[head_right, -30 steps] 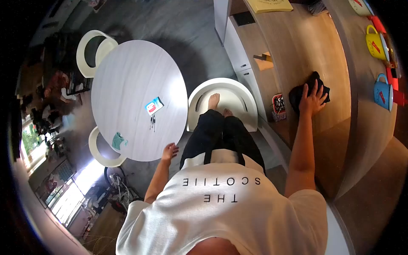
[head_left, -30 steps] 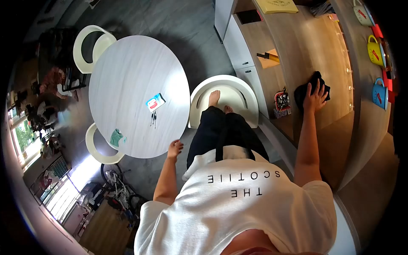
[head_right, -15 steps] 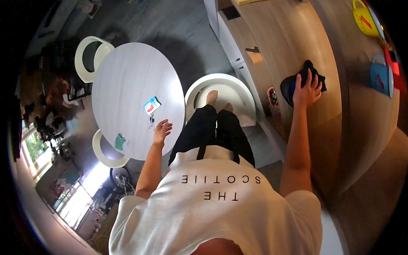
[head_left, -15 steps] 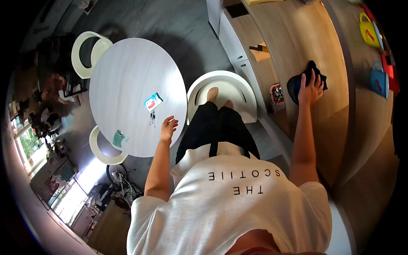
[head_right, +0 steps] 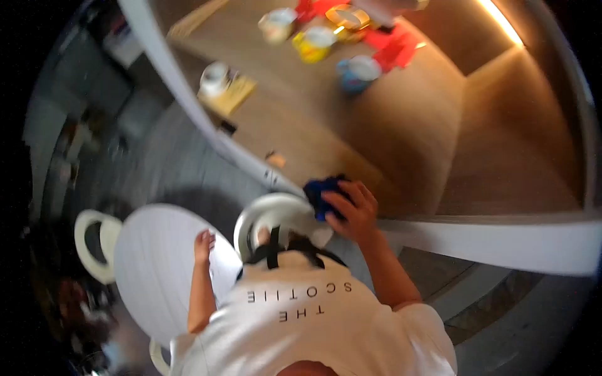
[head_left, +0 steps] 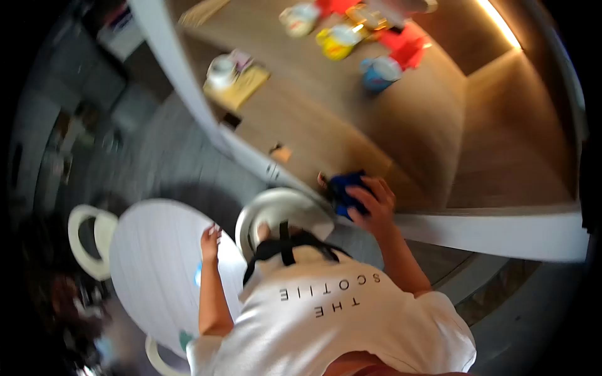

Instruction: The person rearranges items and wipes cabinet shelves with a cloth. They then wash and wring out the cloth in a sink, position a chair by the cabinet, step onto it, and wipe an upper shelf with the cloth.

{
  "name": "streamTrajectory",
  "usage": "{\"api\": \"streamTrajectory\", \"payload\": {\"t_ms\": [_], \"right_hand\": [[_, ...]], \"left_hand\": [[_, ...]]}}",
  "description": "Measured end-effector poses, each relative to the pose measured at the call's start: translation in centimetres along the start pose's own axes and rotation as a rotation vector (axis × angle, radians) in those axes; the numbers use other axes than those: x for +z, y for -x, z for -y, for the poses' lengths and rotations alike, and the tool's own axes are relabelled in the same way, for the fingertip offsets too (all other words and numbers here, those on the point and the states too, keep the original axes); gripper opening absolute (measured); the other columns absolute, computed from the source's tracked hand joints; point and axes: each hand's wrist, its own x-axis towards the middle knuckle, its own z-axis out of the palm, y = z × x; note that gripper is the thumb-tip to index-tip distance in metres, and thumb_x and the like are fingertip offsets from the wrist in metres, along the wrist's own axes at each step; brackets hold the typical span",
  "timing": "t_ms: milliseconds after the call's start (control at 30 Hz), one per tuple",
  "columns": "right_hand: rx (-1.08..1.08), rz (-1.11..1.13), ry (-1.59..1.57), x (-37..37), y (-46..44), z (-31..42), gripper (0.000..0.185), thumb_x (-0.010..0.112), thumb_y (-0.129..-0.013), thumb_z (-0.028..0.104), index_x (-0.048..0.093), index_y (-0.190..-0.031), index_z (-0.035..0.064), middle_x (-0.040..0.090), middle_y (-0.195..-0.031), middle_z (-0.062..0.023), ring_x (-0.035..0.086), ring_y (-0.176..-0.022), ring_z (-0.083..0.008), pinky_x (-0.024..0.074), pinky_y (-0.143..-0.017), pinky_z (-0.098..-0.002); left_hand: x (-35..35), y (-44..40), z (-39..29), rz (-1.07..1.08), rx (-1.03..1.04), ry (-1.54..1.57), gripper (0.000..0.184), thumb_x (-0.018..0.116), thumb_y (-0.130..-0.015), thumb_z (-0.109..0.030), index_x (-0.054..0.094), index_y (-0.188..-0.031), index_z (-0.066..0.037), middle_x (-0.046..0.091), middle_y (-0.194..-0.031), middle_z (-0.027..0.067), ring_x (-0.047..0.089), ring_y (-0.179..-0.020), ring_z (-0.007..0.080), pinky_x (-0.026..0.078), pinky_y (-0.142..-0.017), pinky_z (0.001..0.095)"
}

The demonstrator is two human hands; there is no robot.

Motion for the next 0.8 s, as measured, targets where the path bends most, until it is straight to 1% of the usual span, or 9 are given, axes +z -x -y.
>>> {"api": "streamTrajectory", "payload": {"t_ms": [100,167,233,300,433,533,567,633,800], "right_hand": [[0.007,-0.106,0.235,-7.0,-6.0,1.3,0.041,0.070,-0.078,0.034,0.071,-0.115,0.0172,0.060,-0.124,-0.0137,0.056,-0.109,-0.0439,0.0456,-0.094,-0.0506],[0.100,-0.143,0.402,-8.0,-7.9,-0.2,0.044,0.068,-0.083,0.040,0.069,-0.121,0.0184,0.056,-0.133,-0.0144,0.052,-0.116,-0.0470,0.0416,-0.098,-0.0552],[0.348,0.153,0.530,-8.3,-7.9,-1.7,0.048,0.056,-0.094,0.047,0.059,-0.136,0.0224,0.044,-0.148,-0.0131,0.041,-0.130,-0.0483,0.0308,-0.106,-0.0608],[0.405,0.201,0.598,-6.7,-9.2,-3.3,0.052,0.044,-0.100,0.052,0.048,-0.144,0.0255,0.036,-0.155,-0.0110,0.034,-0.136,-0.0499,0.0247,-0.108,-0.0660],[0.749,0.222,0.710,-5.2,-12.2,-10.0,0.056,0.037,-0.099,0.059,0.044,-0.146,0.0304,0.034,-0.156,-0.0088,0.030,-0.138,-0.0518,0.0183,-0.105,-0.0758],[0.953,0.207,0.685,-6.2,-14.9,-13.2,0.057,0.032,-0.099,0.062,0.040,-0.148,0.0334,0.029,-0.160,-0.0061,0.026,-0.141,-0.0508,0.0140,-0.107,-0.0756],[0.987,0.202,0.681,-6.3,-15.5,-14.4,0.057,0.031,-0.099,0.061,0.039,-0.149,0.0335,0.028,-0.161,-0.0056,0.026,-0.142,-0.0501,0.0131,-0.108,-0.0753],[1.018,0.180,0.695,-6.4,-16.3,-17.1,0.056,0.031,-0.100,0.060,0.038,-0.149,0.0337,0.028,-0.161,-0.0055,0.025,-0.143,-0.0484,0.0129,-0.109,-0.0744],[1.042,0.185,0.715,-7.9,-18.3,-22.2,0.054,0.030,-0.101,0.055,0.036,-0.150,0.0348,0.029,-0.161,-0.0013,0.027,-0.145,-0.0428,0.0157,-0.112,-0.0699]], "left_hand": [[2.6,-5.3,-3.3,0.054,0.047,0.069,0.033,0.063,-0.096,-0.037,0.059,-0.118,-0.013,0.070,-0.099,0.0034,0.063,-0.086,0.0115,0.049,-0.069,0.0279],[5.5,-7.3,-6.1,0.118,0.041,0.151,0.023,0.061,-0.097,-0.019,0.060,-0.118,-0.011,0.069,-0.093,0.0005,0.060,-0.078,0.0092,0.046,-0.067,0.0245],[8.3,-6.0,-9.5,0.188,0.104,0.132,0.021,0.060,-0.098,-0.017,0.061,-0.118,-0.009,0.069,-0.095,0.0014,0.061,-0.080,0.0090,0.045,-0.066,0.0228],[11.9,-5.1,-13.7,0.217,0.236,0.063,0.025,0.060,-0.098,-0.016,0.061,-0.120,-0.006,0.069,-0.099,0.0051,0.063,-0.087,0.0127,0.048,-0.074,0.0248],[19.2,3.2,-26.9,0.235,0.776,0.112,0.027,0.056,-0.098,-0.014,0.060,-0.120,0.002,0.068,-0.108,0.0132,0.065,-0.099,0.0237,0.049,-0.092,0.0333],[21.6,8.5,-35.4,0.138,1.280,-0.110,0.022,0.057,-0.092,-0.007,0.065,-0.112,-0.001,0.067,-0.108,0.0144,0.061,-0.111,0.0318,0.042,-0.102,0.0424],[22.5,9.0,-37.4,0.144,1.285,-0.113,0.022,0.057,-0.092,-0.007,0.065,-0.112,-0.001,0.067,-0.108,0.0144,0.061,-0.111,0.0318,0.042,-0.102,0.0424],[24.4,9.1,-40.7,0.089,1.712,-0.183,0.023,0.059,-0.089,-0.007,0.065,-0.110,-0.003,0.066,-0.111,0.0133,0.059,-0.110,0.0319,0.038,-0.106,0.0472],[28.4,8.1,-43.3,0.157,1.770,-0.403,0.026,0.064,-0.084,-0.011,0.067,-0.110,-0.007,0.064,-0.116,0.0096,0.058,-0.112,0.0306,0.037,-0.105,0.0493]]}}
